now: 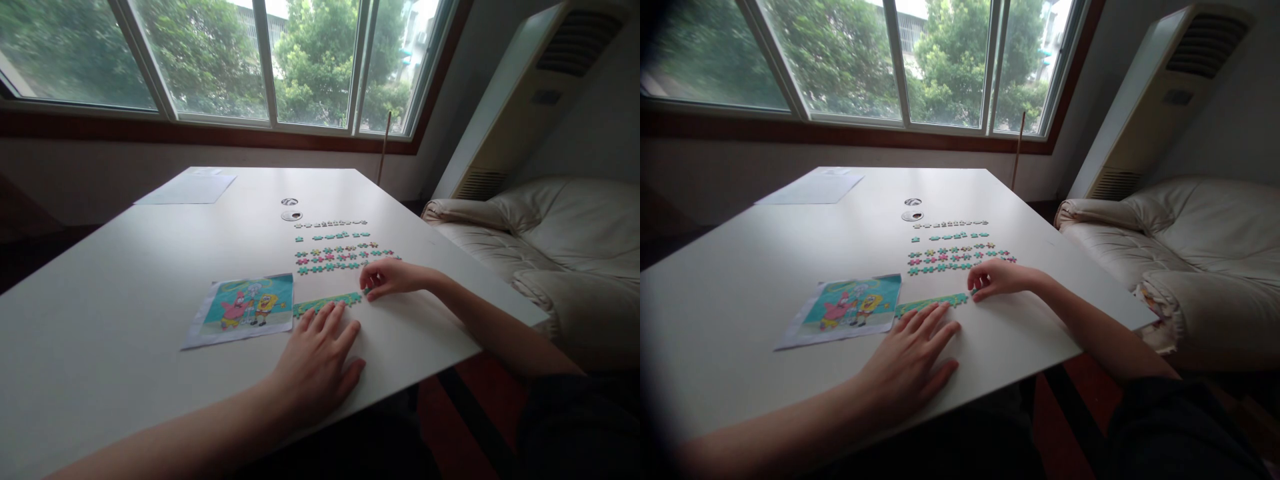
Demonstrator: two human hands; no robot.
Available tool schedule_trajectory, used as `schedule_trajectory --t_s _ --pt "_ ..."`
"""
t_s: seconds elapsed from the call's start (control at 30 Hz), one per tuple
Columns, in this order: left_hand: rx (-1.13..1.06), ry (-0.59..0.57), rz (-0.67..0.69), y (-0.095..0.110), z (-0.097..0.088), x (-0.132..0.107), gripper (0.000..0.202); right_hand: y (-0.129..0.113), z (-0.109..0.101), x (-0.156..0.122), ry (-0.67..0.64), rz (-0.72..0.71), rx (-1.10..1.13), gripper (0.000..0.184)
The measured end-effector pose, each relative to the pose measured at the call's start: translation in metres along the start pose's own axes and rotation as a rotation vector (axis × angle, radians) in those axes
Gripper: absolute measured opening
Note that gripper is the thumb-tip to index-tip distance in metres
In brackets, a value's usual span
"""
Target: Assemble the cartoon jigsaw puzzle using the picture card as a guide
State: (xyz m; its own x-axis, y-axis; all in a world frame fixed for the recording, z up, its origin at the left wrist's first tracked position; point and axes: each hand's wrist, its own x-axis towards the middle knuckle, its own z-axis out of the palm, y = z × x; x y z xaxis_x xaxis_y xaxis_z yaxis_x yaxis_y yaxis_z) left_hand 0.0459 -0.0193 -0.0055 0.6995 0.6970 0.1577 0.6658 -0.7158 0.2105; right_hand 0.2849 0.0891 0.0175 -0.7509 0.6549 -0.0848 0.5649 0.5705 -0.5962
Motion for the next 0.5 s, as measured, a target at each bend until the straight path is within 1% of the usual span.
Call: schedule_trajectory --t_s 0.23,0.5 --pt "0.002 -0.011 0.002 -0.0007 0.0008 -0.0003 0.04 -0.0026 0.003 0.0004 0.003 -0.01 0.001 0.031" --pt "0.019 -0.023 -0.01 -0.0002 0.0018 -0.0005 0.041 0.0008 0.004 0.0004 -0.002 -0.024 0.024 0.034"
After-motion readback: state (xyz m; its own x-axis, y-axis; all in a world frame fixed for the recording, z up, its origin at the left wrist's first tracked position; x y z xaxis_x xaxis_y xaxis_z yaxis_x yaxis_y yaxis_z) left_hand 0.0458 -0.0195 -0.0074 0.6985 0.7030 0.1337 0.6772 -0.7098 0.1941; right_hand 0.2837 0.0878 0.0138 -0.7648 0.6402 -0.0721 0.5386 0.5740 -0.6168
